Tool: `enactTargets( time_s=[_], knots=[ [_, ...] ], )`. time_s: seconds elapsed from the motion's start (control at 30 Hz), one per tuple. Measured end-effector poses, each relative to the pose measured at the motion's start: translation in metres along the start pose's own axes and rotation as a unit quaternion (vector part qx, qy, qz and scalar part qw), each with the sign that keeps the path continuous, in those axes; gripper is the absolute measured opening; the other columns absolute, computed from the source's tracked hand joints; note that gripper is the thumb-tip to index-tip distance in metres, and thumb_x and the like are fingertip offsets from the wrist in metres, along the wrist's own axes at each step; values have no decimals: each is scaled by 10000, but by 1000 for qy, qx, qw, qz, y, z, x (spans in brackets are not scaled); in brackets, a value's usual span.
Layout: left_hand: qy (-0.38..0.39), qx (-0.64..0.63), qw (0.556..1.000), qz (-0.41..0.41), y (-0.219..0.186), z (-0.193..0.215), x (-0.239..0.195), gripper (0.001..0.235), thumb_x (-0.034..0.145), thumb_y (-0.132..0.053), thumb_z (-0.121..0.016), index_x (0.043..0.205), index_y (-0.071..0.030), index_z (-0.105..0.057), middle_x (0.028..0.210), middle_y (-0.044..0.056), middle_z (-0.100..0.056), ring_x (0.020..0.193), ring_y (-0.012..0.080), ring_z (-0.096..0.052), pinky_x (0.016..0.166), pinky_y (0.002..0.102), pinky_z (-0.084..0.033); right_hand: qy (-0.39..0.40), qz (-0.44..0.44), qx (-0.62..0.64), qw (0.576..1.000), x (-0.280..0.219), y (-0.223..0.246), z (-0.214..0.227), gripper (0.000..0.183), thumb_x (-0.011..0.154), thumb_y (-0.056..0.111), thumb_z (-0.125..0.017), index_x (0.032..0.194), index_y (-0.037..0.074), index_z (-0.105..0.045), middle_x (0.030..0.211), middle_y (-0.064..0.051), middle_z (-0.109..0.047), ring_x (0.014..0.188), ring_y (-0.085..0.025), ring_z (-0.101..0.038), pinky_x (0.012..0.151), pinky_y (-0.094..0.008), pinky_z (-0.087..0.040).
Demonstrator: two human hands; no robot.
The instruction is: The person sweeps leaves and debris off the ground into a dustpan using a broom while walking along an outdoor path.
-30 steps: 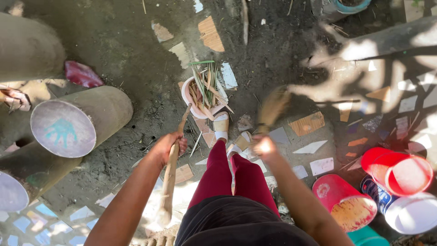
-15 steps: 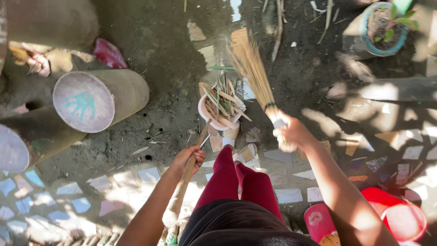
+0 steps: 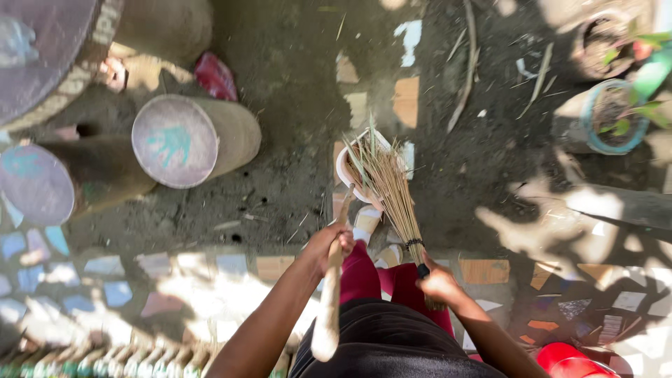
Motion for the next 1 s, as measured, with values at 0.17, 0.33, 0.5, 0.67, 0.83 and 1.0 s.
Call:
enactTargets(
  time_s=[0.17, 0.33, 0.5, 0.67, 0.83, 1.0],
  knots=[
    [-16, 128, 992, 11, -18, -93, -46, 130, 936, -167, -526, 821, -123, -485, 657, -7, -465, 513, 89, -442, 394, 239, -370, 48, -165, 248, 953, -47, 14, 93, 1001, 798, 144, -642, 1654, 340, -163, 1253, -233, -703, 1006, -408, -749, 864, -480, -632],
    [16, 95, 995, 1, -49, -204, -3, 200, 1019, -156, -515, 877, -30, -450, 700, 16, -439, 548, 101, -431, 446, 221, -401, -43, -84, 93, 991, -22, 23, 211, 939, 860, 197, -647, 1656, 231, -150, 1068, -243, -763, 843, -277, -746, 793, -375, -608],
    [33, 139, 989, -26, -89, -319, 73, 206, 1033, -161, -523, 908, -31, -425, 720, 15, -439, 551, 83, -435, 444, 200, -412, -114, -32, 248, 961, -8, 17, 321, 928, 855, 170, -656, 1657, 305, -208, 906, -245, -765, 741, -255, -718, 712, -380, -587],
    [9, 200, 980, -9, -128, -426, 148, 165, 994, -132, -506, 873, -61, -419, 743, 10, -466, 562, 76, -435, 452, 199, -417, -169, -16, 233, 958, 18, -29, 397, 941, 833, 171, -727, 1625, 362, -255, 968, -141, -681, 705, -189, -661, 659, -364, -578],
    [33, 200, 978, 55, -179, -541, 208, 171, 1010, -107, -499, 882, -47, -403, 767, 23, -464, 601, 70, -458, 506, 187, -460, -103, -104, 517, 844, -30, -106, 388, 909, 883, 199, -728, 1627, 315, -220, 821, -146, -703, 674, -248, -610, 604, -361, -506],
    [-70, 325, 941, 63, -228, -643, 267, 188, 1000, -117, -496, 844, -56, -411, 738, 11, -452, 575, 75, -446, 453, 175, -432, -121, -187, 887, 404, -58, -142, 328, 643, 875, 142, -665, 1455, 147, -385, 925, -170, -658, 802, -256, -660, 675, -378, -603]
  ],
)
Point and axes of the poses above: each hand's wrist, its own x-axis towards the middle knuckle, its own z-axis out of the back of the hand, y = z × x, the point moved 6 cm from there along x, towards the middle knuckle
